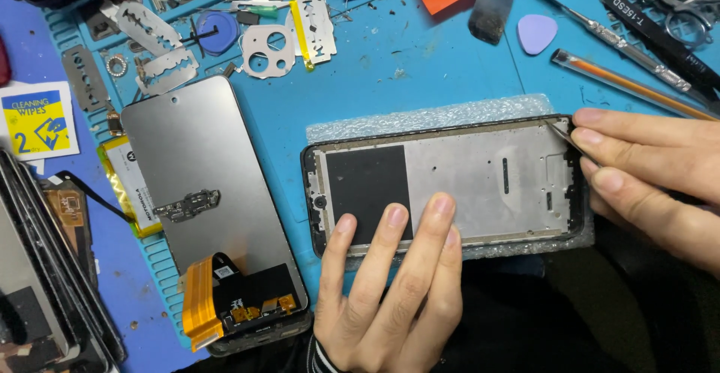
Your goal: The person works on a disassembled smartphone at a repair bench. They hold the phone frame steady with one hand while using a thin blade to scrape old adhesive and residue from the frame edge, then wipe the surface with a cloth.
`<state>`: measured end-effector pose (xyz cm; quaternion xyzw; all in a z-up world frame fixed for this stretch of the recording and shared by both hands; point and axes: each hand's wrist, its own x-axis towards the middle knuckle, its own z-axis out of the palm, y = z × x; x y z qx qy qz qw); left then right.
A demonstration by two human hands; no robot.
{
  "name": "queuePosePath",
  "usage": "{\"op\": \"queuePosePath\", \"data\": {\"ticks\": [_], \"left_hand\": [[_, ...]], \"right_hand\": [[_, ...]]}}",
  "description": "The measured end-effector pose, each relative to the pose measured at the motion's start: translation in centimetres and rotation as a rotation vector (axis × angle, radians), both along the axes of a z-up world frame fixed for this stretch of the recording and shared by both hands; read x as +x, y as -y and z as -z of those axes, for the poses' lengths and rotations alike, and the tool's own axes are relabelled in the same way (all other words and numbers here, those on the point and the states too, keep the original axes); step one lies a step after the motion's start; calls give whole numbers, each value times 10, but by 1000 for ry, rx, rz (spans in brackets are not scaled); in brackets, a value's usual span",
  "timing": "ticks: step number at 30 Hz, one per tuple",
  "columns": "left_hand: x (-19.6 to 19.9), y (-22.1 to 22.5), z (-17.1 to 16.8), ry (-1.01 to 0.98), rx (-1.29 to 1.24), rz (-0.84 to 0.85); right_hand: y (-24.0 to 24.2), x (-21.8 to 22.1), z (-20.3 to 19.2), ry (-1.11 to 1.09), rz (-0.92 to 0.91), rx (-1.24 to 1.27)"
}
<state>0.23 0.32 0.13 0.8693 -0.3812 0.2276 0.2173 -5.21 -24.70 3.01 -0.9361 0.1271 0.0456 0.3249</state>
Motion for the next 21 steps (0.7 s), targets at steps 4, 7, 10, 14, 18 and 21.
{"op": "queuePosePath", "data": {"ticks": [4, 7, 10, 14, 18, 21], "left_hand": [[0, 0, 0, -17, 12, -1], [0, 1, 1, 12, 13, -8], [-1, 2, 1, -33, 20, -22], [2, 1, 5, 46, 21, -20], [2, 1, 4, 55, 13, -11], [1, -1, 1, 18, 11, 2]], "right_hand": [[-1, -2, -2, -17, 36, -13], [-4, 0, -5, 59, -41, -34], [0, -1, -1, 23, -33, -32], [-1, -1, 0, 41, -41, -26], [1, -1, -1, 56, -79, -24], [-2, -3, -1, 47, -23, -11]]}}
